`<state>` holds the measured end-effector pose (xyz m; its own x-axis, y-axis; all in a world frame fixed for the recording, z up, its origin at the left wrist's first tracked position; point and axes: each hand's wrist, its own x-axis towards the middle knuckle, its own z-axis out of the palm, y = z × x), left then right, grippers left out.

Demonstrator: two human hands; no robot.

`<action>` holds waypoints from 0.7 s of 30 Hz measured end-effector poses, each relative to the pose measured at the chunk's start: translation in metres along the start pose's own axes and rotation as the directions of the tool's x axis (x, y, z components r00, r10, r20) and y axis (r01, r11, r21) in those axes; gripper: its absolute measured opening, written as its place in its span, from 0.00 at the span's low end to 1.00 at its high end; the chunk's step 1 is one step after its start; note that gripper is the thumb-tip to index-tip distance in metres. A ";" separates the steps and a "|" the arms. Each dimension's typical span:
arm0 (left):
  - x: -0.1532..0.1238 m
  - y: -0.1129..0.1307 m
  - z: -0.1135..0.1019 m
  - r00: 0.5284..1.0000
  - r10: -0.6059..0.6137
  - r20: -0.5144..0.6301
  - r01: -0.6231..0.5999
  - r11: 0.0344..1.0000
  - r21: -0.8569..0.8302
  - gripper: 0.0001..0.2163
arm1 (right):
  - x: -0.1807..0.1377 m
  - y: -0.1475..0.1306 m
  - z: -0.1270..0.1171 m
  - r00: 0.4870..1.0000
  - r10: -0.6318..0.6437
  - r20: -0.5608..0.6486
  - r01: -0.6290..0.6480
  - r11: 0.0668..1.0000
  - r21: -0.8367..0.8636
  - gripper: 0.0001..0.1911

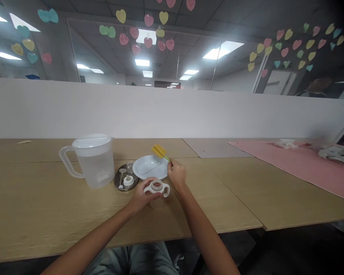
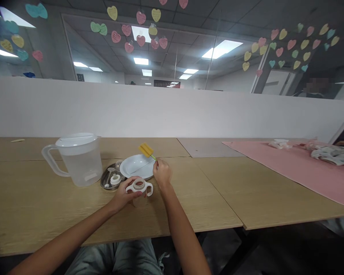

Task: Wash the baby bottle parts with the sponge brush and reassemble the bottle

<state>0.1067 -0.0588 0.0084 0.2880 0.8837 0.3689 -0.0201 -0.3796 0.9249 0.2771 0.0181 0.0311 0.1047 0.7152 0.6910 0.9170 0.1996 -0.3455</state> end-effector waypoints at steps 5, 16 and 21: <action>0.000 0.001 0.000 1.000 0.015 0.021 -0.015 0.999 0.037 0.23 | 0.000 0.000 0.000 1.000 -0.009 0.005 0.009 1.000 -0.004 0.15; 0.002 -0.003 0.001 0.999 0.013 0.039 -0.016 0.996 0.086 0.25 | 0.000 0.001 0.002 1.000 -0.024 0.013 0.024 1.000 0.004 0.17; 0.001 -0.002 0.001 1.000 0.017 0.022 -0.020 0.993 0.120 0.26 | -0.001 0.000 0.001 1.000 -0.022 0.016 0.022 1.000 -0.003 0.16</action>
<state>0.1084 -0.0574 0.0071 0.3082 0.8709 0.3828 0.0889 -0.4270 0.8999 0.2769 0.0184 0.0299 0.0783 0.7213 0.6881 0.9203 0.2131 -0.3281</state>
